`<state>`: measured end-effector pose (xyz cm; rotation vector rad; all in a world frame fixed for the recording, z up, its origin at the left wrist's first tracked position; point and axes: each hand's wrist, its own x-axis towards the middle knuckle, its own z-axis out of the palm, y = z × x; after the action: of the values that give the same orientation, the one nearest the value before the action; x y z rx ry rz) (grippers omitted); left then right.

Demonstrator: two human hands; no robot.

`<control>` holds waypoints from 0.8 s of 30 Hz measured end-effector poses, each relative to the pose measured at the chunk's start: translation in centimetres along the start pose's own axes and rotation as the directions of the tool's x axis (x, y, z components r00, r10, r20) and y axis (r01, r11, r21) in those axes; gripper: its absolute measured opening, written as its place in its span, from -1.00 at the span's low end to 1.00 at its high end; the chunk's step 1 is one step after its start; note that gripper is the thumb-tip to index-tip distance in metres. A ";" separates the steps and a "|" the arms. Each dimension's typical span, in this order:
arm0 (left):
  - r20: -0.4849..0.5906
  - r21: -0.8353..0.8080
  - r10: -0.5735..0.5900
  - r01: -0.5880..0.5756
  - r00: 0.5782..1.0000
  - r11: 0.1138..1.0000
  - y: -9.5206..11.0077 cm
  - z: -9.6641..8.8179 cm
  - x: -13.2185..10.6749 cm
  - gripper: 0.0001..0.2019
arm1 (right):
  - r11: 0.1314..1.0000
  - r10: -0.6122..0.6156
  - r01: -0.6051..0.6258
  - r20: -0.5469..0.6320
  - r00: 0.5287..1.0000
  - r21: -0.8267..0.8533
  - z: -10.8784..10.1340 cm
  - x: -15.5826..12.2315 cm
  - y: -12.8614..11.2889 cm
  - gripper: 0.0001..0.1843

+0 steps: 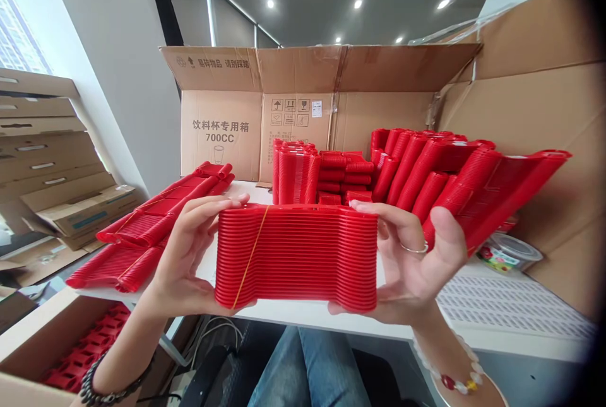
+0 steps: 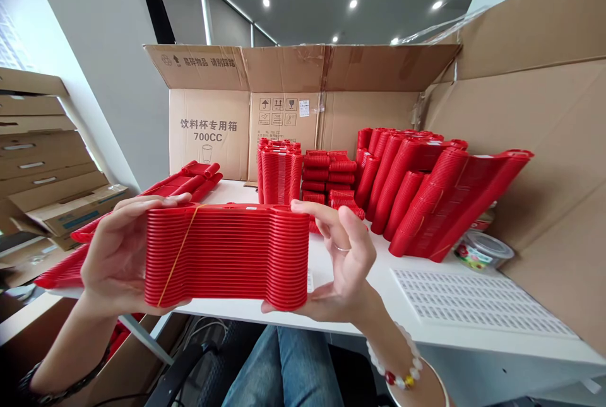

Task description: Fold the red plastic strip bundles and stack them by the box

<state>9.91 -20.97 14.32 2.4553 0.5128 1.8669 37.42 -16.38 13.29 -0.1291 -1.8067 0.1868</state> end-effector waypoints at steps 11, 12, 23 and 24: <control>0.031 -0.026 -0.045 0.045 0.999 0.999 0.4 0.1 -0.6 0.02 | 0.997 -0.072 0.078 0.192 0.979 -0.024 -0.9 0.8 -1.5 0.44; 0.033 -0.027 -0.048 0.049 0.998 0.998 0.4 0.1 -0.7 0.02 | 0.995 -0.071 0.084 0.191 0.979 -0.060 -1.0 0.8 -1.5 0.44; 0.042 -0.003 -0.061 0.061 0.997 0.998 0.1 -0.1 -0.9 0.02 | 1.000 -0.021 0.018 0.158 0.987 0.019 -0.7 0.4 -1.1 0.32; 0.052 -0.007 -0.074 0.075 0.996 0.997 0.1 -0.1 -0.9 0.02 | 1.000 0.011 -0.015 0.159 0.987 0.021 -0.6 0.3 -1.1 0.30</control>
<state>9.63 -21.29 13.53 2.4358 0.5837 1.7698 37.98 -17.41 13.98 -0.1134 -1.9623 0.2314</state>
